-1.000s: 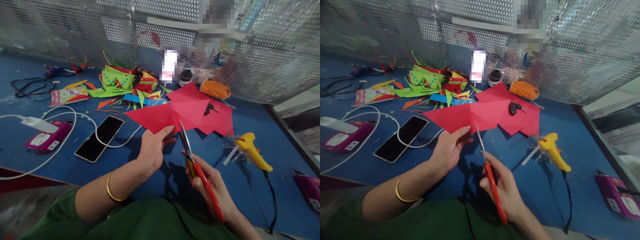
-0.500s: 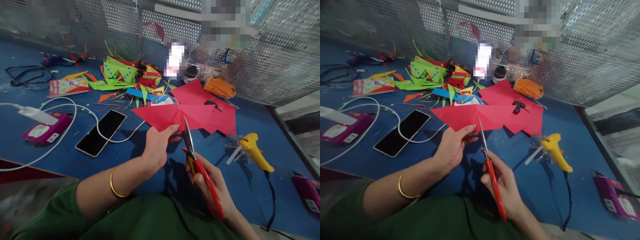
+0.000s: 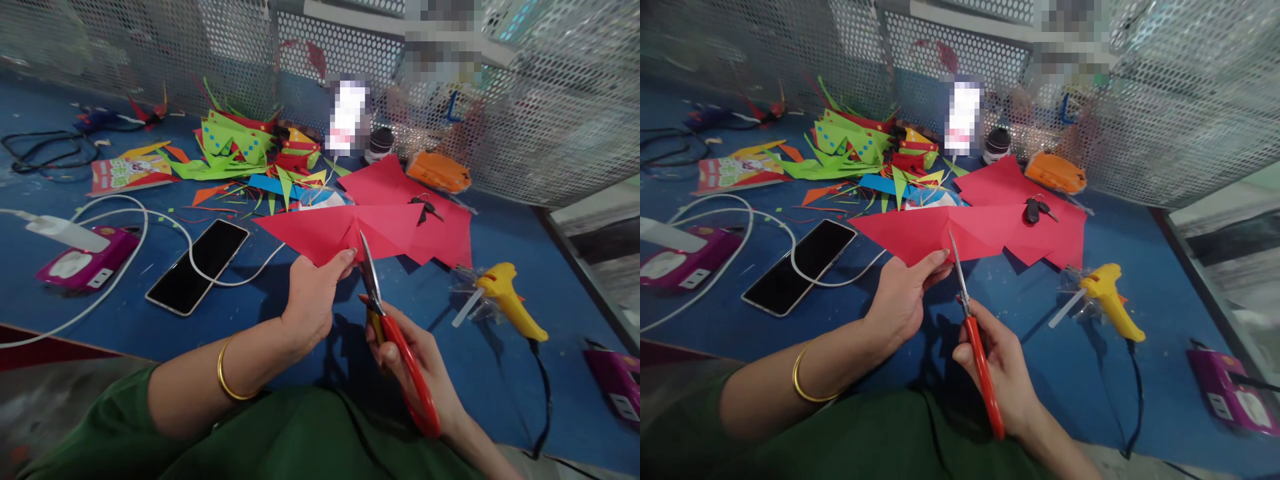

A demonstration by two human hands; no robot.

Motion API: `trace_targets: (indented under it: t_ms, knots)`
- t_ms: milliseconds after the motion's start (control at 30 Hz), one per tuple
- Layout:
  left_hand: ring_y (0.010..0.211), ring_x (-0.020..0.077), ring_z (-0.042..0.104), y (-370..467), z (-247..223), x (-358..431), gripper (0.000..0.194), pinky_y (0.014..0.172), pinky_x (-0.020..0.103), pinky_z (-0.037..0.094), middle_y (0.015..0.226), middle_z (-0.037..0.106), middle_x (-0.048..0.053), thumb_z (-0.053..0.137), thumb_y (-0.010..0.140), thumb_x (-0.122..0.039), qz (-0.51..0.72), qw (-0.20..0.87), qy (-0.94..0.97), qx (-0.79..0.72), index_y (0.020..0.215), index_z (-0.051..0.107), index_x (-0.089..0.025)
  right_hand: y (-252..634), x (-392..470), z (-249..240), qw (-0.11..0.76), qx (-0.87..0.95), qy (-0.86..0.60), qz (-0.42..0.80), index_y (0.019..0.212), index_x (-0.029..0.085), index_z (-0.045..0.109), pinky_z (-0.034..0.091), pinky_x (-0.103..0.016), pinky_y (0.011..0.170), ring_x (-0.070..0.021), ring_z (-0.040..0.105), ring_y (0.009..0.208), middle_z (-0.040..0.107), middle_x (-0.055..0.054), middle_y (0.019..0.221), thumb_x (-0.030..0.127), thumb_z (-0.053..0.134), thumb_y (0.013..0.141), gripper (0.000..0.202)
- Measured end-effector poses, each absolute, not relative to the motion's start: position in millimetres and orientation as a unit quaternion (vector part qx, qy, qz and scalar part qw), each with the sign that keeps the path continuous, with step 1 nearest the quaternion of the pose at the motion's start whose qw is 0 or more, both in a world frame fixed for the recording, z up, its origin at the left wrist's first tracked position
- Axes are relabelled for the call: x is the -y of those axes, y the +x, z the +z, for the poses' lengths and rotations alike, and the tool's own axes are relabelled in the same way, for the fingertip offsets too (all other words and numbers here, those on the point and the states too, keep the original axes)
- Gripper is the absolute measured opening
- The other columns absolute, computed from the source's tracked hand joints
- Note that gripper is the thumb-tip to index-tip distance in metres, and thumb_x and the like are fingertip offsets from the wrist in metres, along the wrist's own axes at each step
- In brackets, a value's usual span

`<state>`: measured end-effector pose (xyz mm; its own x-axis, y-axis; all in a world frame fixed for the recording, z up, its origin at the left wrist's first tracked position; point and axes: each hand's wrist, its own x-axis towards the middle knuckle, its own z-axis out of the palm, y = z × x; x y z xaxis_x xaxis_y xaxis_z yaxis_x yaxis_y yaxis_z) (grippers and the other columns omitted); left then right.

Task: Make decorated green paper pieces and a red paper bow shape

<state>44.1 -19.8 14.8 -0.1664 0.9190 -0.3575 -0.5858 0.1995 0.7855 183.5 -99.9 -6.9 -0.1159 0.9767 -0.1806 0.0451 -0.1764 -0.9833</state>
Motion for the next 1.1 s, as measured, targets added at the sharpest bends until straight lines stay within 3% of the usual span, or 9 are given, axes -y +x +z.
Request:
trace_targets:
  t_ms: [300, 1100]
  knots:
    - [0.069, 0.015, 0.069, 43.5, 12.8, 20.3, 0.016, 0.077, 0.033, 0.059, 0.075, 0.073, 0.004, 0.084, 0.063, -0.02, 0.601, 0.638, 0.178, -0.447, 0.071, 0.073, -0.013, 183.1, 101.8, -7.2, 0.418, 0.492, -0.51, 0.569, 0.131, 0.021, 0.062, 0.04, -0.021, 0.047, -0.0096, 0.045, 0.058, 0.055, 0.001, 0.078, 0.064, 0.072, 0.079, 0.068]
    - [0.071, 0.0163, 0.071, 43.8, 10.4, 19.1, 0.023, 0.075, 0.032, 0.059, 0.079, 0.076, 0.006, 0.086, 0.062, -0.023, 0.598, 0.636, 0.186, -0.452, 0.08, 0.076, -0.013, 182.0, 101.7, -10.6, 0.408, 0.461, -0.538, 0.576, 0.128, 0.021, 0.064, 0.03, -0.021, 0.043, -0.0085, 0.036, 0.054, 0.05, 0.002, 0.072, 0.063, 0.073, 0.079, 0.065]
